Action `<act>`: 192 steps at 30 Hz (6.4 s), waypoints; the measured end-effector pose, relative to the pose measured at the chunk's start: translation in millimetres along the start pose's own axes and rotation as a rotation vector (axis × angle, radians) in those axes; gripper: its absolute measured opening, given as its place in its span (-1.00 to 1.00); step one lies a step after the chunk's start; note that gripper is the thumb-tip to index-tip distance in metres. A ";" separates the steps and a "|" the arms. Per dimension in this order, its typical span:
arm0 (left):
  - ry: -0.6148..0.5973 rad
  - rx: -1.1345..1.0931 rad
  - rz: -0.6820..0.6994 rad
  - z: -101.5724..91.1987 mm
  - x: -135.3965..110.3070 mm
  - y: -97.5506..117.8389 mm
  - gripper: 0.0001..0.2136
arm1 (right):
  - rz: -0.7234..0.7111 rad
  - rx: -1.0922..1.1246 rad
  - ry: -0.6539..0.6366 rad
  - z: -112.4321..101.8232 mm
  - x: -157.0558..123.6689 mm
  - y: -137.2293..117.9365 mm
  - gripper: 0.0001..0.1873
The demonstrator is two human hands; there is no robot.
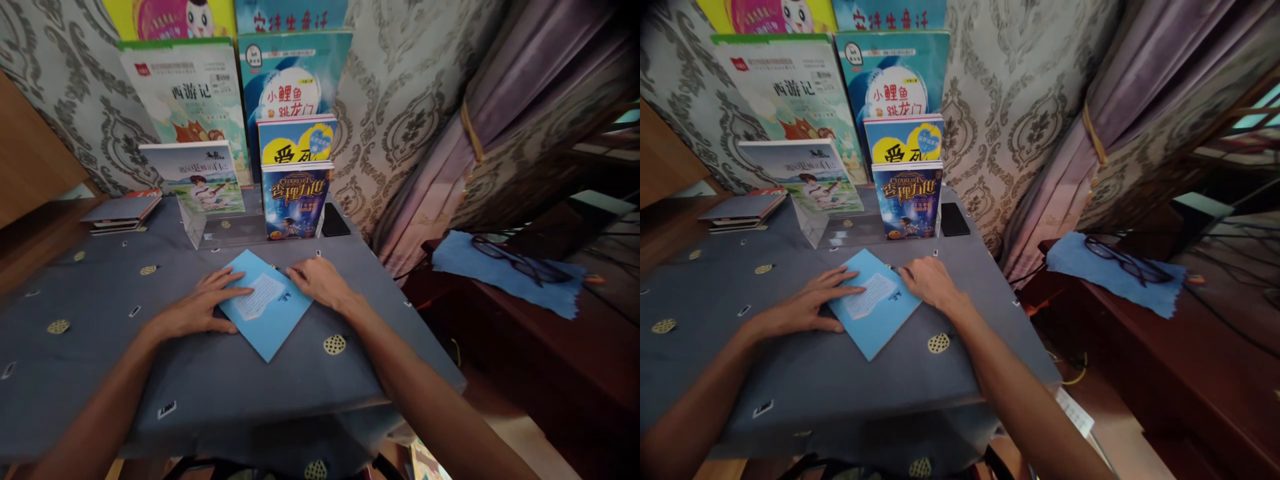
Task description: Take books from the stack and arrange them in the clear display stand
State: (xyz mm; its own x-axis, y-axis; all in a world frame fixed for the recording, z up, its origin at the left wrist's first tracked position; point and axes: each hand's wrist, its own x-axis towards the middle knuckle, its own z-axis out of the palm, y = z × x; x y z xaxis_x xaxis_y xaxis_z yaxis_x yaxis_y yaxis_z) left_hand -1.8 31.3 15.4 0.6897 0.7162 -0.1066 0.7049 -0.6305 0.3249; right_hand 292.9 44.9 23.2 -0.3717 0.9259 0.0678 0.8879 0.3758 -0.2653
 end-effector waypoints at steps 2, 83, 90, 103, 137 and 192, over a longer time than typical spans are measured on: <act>-0.024 -0.013 -0.048 -4.0 -2.9 -8.2 -0.27 | -0.060 0.014 -0.047 -1.7 -2.5 -2.9 -0.62; 0.496 -0.422 -0.243 25.1 99.3 11.3 -0.74 | -0.039 0.445 0.198 51.3 37.7 23.9 -0.51; 0.530 -0.562 -0.161 22.7 98.9 11.5 -0.78 | -0.034 0.401 0.173 48.8 37.3 22.0 -0.50; 0.515 -0.645 -0.144 20.5 98.2 13.1 -0.73 | -0.040 0.462 0.231 48.4 34.0 20.7 -0.41; 0.479 0.051 -0.001 35.2 92.5 28.8 -0.65 | -0.176 0.141 0.130 41.7 22.6 3.9 -0.48; 0.415 0.241 0.298 56.9 12.9 117.8 -0.65 | -0.186 0.221 0.157 48.1 28.5 15.7 -0.39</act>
State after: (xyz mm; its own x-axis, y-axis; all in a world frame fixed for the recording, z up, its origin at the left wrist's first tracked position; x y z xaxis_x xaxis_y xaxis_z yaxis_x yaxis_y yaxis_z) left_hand 99.6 -50.8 -1.2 0.7766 0.5232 0.3509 0.5407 -0.8394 0.0550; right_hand 283.2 75.3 -25.3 -0.4601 0.8434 0.2774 0.7220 0.5372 -0.4359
